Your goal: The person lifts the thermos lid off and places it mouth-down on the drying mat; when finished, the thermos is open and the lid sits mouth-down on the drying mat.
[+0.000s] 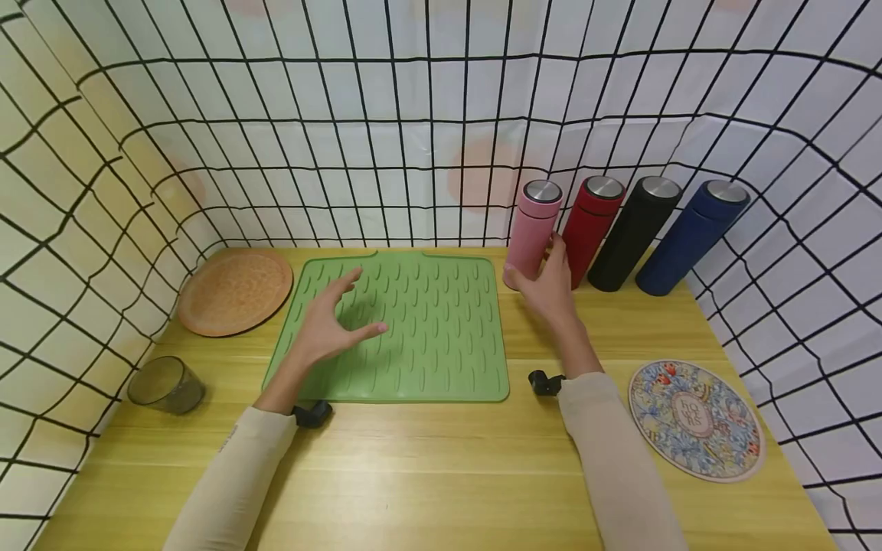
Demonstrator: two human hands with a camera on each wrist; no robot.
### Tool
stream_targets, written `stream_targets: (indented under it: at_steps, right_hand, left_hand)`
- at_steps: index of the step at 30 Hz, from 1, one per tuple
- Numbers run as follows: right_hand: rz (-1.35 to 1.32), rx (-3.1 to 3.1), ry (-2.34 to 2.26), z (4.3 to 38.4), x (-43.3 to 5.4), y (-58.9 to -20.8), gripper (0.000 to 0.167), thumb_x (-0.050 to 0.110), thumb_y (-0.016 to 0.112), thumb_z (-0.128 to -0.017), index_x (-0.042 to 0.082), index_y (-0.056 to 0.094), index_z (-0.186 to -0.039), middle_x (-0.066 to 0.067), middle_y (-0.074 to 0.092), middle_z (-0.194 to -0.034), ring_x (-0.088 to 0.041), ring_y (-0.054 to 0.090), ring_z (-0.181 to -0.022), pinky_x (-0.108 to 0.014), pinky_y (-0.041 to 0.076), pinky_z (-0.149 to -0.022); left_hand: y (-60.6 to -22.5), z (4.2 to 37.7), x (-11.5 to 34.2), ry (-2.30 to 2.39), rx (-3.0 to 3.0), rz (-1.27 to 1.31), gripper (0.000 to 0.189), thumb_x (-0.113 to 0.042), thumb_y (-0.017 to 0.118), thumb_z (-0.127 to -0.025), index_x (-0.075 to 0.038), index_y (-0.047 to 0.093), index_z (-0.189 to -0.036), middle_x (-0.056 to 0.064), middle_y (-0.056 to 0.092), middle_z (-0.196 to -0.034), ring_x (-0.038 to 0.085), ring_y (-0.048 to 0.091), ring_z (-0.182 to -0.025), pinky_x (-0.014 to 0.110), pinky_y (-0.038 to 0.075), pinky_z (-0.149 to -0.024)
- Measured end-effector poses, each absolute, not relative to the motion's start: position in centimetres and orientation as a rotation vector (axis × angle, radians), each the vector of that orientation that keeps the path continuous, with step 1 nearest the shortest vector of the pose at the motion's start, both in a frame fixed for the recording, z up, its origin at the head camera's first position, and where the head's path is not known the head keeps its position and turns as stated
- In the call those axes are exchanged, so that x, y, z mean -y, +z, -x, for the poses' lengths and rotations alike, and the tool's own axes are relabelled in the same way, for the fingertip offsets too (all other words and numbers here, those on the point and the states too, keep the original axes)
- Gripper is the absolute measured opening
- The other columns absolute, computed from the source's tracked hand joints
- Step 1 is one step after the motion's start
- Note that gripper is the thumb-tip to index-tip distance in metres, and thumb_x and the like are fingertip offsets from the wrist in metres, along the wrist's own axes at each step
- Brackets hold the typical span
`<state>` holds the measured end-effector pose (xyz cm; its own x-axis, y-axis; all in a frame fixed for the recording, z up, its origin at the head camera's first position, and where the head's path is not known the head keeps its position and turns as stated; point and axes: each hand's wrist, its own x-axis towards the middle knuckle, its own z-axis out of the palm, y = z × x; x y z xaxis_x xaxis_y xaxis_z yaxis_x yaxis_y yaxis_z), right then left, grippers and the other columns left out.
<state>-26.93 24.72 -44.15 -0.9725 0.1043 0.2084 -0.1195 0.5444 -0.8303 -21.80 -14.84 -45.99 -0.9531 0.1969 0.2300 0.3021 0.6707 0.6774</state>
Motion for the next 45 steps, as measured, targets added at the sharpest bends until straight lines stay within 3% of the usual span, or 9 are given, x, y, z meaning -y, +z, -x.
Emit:
stream_targets:
  at_steps: [8, 14, 22, 29, 36, 45]
  right_hand:
    - [0.081, 2.471, 1.535, 28.1, -24.3, -44.8, 0.098, 0.043, 0.074, -0.094, 0.022, 0.008, -0.164, -0.012, 0.031, -0.166, -0.032, 0.035, -0.152, -0.054, 0.031, -0.125]
    - [0.098, 2.438, 1.622, 29.2, -24.3, -45.2, 0.099, 0.05, 0.073, -0.093, 0.026, 0.007, -0.163, -0.01, 0.033, -0.165, -0.028, 0.035, -0.151, -0.052, 0.028, -0.127]
    - [0.115, 2.394, 1.596, 29.8, -24.3, -45.2, 0.081, 0.044, 0.072, -0.096, 0.014, 0.028, -0.157, -0.012, 0.045, -0.155, -0.028, 0.045, -0.142, -0.05, 0.035, -0.124]
    - [0.063, 2.437, 1.602, 28.5, -23.7, -44.9, 0.075, 0.038, 0.07, -0.098, 0.012, 0.028, -0.154, -0.013, 0.045, -0.155, -0.029, 0.043, -0.145, -0.051, 0.033, -0.125]
    - [-0.018, 2.425, 1.618, 26.4, -23.2, -44.6, 0.075, 0.035, 0.074, -0.096, 0.014, 0.029, -0.153, -0.009, 0.046, -0.152, -0.025, 0.043, -0.143, -0.051, 0.03, -0.126]
    - [-0.142, 2.44, 1.562, 24.2, -22.8, -44.2, 0.082, 0.04, 0.079, -0.091, 0.022, 0.032, -0.156, -0.009, 0.048, -0.151, -0.03, 0.047, -0.138, -0.059, 0.037, -0.12]
  left_hand:
    - [-46.1, 21.5, 14.3, -1.217, 2.689, 0.433, 0.106, -0.063, 0.086, -0.072, -0.042, 0.031, -0.16, 0.005, 0.042, -0.162, 0.031, 0.046, -0.144, 0.067, 0.039, -0.113]
    - [-46.0, 21.5, 13.8, -1.246, 2.672, 0.44, 0.106, -0.062, 0.086, -0.072, -0.04, 0.032, -0.161, 0.005, 0.045, -0.16, 0.03, 0.047, -0.142, 0.066, 0.041, -0.112]
    - [-45.4, 21.4, 12.9, -1.257, 2.692, 0.466, 0.106, -0.064, 0.085, -0.072, -0.045, 0.03, -0.16, 0.001, 0.046, -0.16, 0.029, 0.046, -0.144, 0.068, 0.037, -0.114]
    - [-44.9, 21.3, 12.5, -1.26, 2.684, 0.508, 0.106, -0.067, 0.084, -0.071, -0.047, 0.028, -0.16, -0.004, 0.043, -0.162, 0.024, 0.046, -0.144, 0.063, 0.04, -0.114]
    - [-44.6, 21.2, 11.7, -1.287, 2.636, 0.578, 0.106, -0.064, 0.086, -0.071, -0.044, 0.032, -0.159, -0.002, 0.046, -0.16, 0.024, 0.049, -0.141, 0.058, 0.043, -0.113]
    - [-44.0, 21.1, 10.8, -1.307, 2.586, 0.626, 0.104, -0.059, 0.087, -0.072, -0.043, 0.033, -0.159, -0.002, 0.048, -0.158, 0.021, 0.05, -0.14, 0.05, 0.044, -0.114]
